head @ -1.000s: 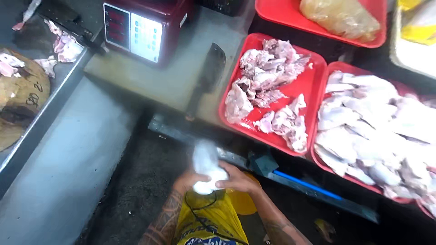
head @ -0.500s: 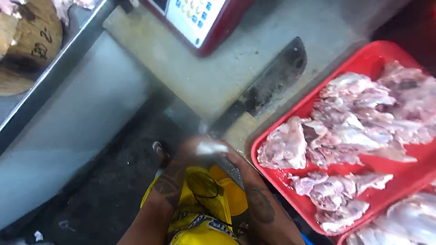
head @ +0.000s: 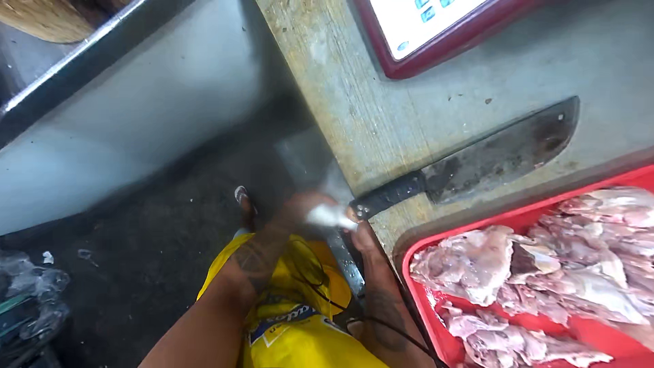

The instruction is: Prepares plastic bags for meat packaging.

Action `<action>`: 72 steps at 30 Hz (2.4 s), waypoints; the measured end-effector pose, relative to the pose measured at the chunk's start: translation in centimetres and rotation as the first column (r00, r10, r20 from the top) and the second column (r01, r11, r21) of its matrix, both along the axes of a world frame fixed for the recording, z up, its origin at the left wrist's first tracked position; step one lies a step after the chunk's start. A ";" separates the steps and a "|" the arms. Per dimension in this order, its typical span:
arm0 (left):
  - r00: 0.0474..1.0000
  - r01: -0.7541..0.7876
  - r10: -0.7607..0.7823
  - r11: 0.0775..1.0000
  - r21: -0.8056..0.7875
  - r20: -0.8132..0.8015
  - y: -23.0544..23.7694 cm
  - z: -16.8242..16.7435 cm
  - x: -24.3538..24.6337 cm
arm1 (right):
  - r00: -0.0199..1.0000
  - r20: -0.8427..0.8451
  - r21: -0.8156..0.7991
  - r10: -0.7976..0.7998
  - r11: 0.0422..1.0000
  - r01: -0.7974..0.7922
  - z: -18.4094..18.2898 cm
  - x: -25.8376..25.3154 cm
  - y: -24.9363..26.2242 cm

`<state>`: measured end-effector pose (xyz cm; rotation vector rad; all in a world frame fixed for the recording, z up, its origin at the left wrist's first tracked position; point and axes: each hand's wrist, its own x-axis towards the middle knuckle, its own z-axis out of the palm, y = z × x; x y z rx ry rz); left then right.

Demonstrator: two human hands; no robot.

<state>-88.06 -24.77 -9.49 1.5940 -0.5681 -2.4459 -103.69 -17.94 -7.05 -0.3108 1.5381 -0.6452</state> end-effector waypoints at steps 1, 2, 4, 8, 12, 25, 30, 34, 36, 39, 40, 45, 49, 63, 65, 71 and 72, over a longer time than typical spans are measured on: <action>1.000 -0.017 0.017 0.999 0.028 -0.009 0.3 0.1 0.1 | 1.000 0.000 0.004 -0.009 1.000 0.009 0.1 0.1 0.3; 0.999 -0.039 0.041 0.998 0.057 -0.021 0.5 0.2 0.1 | 1.000 0.006 -0.002 -0.019 1.000 0.019 0.3 0.0 0.4; 0.994 -0.094 0.099 0.990 0.104 -0.047 0.5 0.3 0.2 | 0.999 0.027 -0.022 -0.045 0.999 0.046 0.2 0.1 0.4; 0.978 -0.195 0.201 0.974 0.118 -0.046 0.4 0.9 -0.1 | 0.995 0.018 -0.052 -0.102 0.993 0.103 -0.1 0.1 0.5; 0.986 -0.167 0.168 0.981 0.096 -0.003 -0.1 1.0 0.0 | 0.994 -0.019 -0.127 -0.112 0.986 0.108 -1.4 0.1 0.3; 0.995 -0.002 -0.003 0.999 -0.045 -0.097 2.2 2.2 2.7 | 0.979 -0.131 -0.183 -0.158 0.974 0.133 -0.4 1.9 2.7; 0.983 0.180 -0.185 0.972 -0.154 -0.016 0.8 2.3 2.3 | 0.963 -0.190 -0.155 -0.189 0.975 0.161 -0.1 2.4 2.0; 0.967 0.253 -0.255 0.936 -0.247 0.022 1.2 1.8 1.6 | 0.969 -0.196 -0.217 -0.151 0.970 0.107 -0.6 1.7 2.7; 0.958 0.273 -0.286 0.904 -0.329 0.009 0.2 2.5 1.2 | 0.971 -0.184 -0.289 -0.154 0.953 0.096 -0.5 1.6 2.0; 0.933 0.320 -0.360 0.835 -0.448 -0.003 1.4 2.9 1.0 | 0.975 -0.158 -0.350 -0.158 0.932 0.094 0.5 1.0 3.8; 0.922 0.348 -0.385 0.792 -0.503 0.031 1.5 2.7 1.2 | 0.977 -0.150 -0.368 -0.154 0.925 0.090 0.2 0.8 4.3; 0.853 0.466 -0.490 0.558 -0.686 0.181 4.3 2.6 2.9 | 0.977 -0.049 -0.426 -0.208 0.889 0.168 -1.3 0.9 7.3; 0.906 0.324 -0.398 0.431 -0.842 0.145 7.3 2.4 4.8 | 0.975 -0.050 -0.466 -0.215 0.869 0.168 -0.3 2.9 7.8; 0.975 0.175 -0.187 0.297 -0.939 0.123 9.4 11.7 20.5 | 0.899 -0.437 -0.528 0.038 0.799 -0.290 11.2 17.6 5.7; 0.991 0.128 -0.072 0.326 -0.937 0.110 9.5 13.2 24.4 | 0.893 -0.437 -0.574 0.107 0.731 -0.369 12.8 21.4 4.9; 0.964 -0.074 0.267 0.274 -0.959 0.001 9.3 14.4 34.5 | 0.836 -0.518 -0.741 0.183 0.393 -0.545 13.0 31.0 0.7; 0.950 -0.073 0.311 0.245 -0.967 0.007 9.4 14.8 35.9 | 0.819 -0.530 -0.740 0.219 0.351 -0.573 13.7 32.7 0.0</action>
